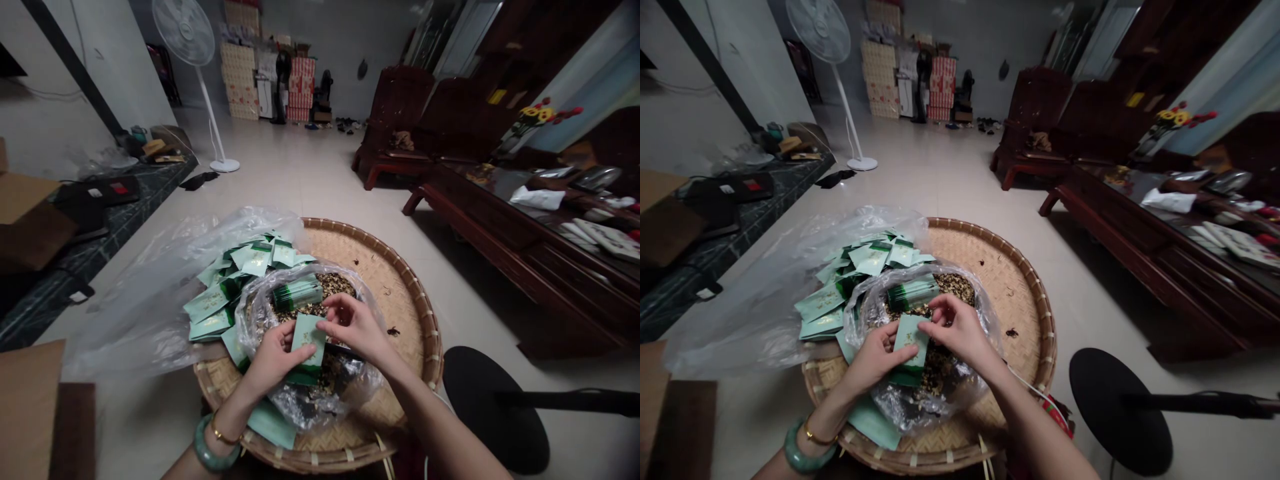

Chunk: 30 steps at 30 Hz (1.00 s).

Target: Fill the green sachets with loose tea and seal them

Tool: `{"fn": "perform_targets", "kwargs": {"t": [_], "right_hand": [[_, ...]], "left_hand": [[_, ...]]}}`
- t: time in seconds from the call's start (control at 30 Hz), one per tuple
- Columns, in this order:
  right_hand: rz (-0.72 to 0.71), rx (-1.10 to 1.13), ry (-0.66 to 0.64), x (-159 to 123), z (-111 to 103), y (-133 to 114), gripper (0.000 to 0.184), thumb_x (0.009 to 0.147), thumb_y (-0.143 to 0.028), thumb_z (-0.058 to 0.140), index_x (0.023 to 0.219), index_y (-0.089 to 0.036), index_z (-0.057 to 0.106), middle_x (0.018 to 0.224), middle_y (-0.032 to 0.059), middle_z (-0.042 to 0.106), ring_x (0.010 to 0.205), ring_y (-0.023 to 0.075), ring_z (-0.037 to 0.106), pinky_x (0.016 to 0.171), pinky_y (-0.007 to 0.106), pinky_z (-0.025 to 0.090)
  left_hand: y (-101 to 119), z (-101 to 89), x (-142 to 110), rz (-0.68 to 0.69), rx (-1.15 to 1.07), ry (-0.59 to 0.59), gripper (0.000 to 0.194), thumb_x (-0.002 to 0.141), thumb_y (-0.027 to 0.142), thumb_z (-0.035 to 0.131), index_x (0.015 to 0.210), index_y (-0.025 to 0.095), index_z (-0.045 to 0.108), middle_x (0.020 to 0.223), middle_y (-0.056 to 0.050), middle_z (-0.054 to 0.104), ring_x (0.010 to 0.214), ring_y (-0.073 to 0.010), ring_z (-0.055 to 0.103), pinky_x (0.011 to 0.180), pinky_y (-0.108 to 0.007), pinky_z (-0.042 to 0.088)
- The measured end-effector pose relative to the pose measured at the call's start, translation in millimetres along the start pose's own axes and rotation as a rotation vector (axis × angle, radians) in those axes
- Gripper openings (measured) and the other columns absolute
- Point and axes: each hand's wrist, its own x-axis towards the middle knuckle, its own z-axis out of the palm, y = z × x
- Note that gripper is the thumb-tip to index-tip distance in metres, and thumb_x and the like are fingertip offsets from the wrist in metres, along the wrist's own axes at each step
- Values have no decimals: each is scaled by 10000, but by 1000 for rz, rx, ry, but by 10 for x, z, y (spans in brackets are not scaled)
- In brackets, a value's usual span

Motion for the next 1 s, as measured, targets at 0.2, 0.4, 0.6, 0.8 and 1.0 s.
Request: {"fn": "perform_targets", "kwargs": {"t": [0.2,0.4,0.6,0.8,1.0], "right_hand": [[72,30,34,-64,83,81,364,584,-442,791,696,-184,560,588,-43,546,491,89,473,459,221,391],[59,105,68,-54,109,127,294,609,-387,771,753,-179,623,627,-33,570,538,94,491,477,211,389],[107,75,-12,-61,46,132,281,606,-397,772,728,-164,672,609,-27,598,469,73,452,445,211,367],[100,87,57,-58,25,181,325,624,-465,757,671,-161,653,571,-17,602,475,111,518,480,251,441],[-134,-449,66,-159,-201,405,387,778,-367,652,1130,-209,625,1057,85,670,966,242,611,850,395,489]], "left_hand": [[-35,42,6,52,140,99,383,613,283,744,947,116,662,899,-79,739,807,-232,672,738,-329,528],[-26,30,-9,73,224,104,309,617,292,726,874,125,683,828,-54,730,744,-207,647,688,-307,512],[2,9,-12,24,146,10,329,609,267,758,893,122,679,796,-35,718,713,-184,642,664,-276,506],[-58,56,24,-57,-138,-49,467,577,274,821,985,131,645,850,-37,728,731,-165,658,668,-244,506],[-122,-10,71,-80,-182,52,466,565,314,844,952,116,675,851,-67,746,741,-181,670,676,-253,515]]}}
